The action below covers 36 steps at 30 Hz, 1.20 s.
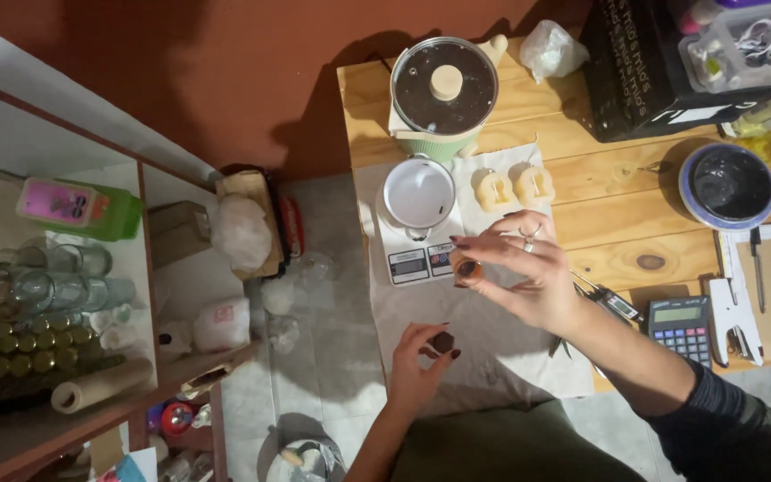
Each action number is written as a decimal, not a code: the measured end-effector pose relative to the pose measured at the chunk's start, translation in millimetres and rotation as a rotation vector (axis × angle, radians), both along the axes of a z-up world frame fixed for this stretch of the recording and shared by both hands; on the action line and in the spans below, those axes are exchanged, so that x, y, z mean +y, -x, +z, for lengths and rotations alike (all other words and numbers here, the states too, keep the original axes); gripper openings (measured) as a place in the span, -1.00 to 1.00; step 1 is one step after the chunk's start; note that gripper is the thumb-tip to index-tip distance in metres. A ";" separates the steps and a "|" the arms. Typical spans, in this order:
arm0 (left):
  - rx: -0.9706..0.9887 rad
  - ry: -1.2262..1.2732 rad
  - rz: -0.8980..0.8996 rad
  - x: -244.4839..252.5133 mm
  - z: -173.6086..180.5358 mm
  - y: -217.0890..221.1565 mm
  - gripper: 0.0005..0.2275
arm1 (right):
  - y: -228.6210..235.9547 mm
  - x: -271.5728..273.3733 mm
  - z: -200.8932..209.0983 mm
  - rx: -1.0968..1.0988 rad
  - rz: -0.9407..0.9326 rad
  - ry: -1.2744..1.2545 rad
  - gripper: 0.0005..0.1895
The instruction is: Measuring and transferring fragrance oils using a dropper and a digital scale in a candle-making workshop.
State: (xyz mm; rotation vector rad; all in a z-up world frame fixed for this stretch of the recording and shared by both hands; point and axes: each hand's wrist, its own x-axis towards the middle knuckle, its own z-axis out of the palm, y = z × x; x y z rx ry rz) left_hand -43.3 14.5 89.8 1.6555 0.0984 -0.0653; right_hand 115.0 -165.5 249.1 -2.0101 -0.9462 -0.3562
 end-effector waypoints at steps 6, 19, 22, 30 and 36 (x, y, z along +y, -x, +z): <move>-0.036 0.030 0.024 0.0 -3.6 0.3 -0.64 | -2.9 0.4 -0.8 0.003 -0.007 0.013 -0.59; -0.009 -0.023 0.035 2.5 -6.0 -4.1 -0.63 | -6.6 0.6 -21.2 0.163 0.032 -0.032 -0.53; -0.046 -0.028 0.030 0.9 -4.5 2.5 -0.63 | -4.0 0.0 -27.8 0.213 0.062 -0.081 -0.55; 0.033 0.000 0.019 -0.6 -4.6 2.8 -0.63 | -4.7 4.3 -20.2 0.155 0.068 -0.053 -0.56; 0.035 -0.013 0.023 1.2 -10.2 2.1 -0.64 | -21.3 4.8 -34.6 0.137 0.015 -0.026 -0.53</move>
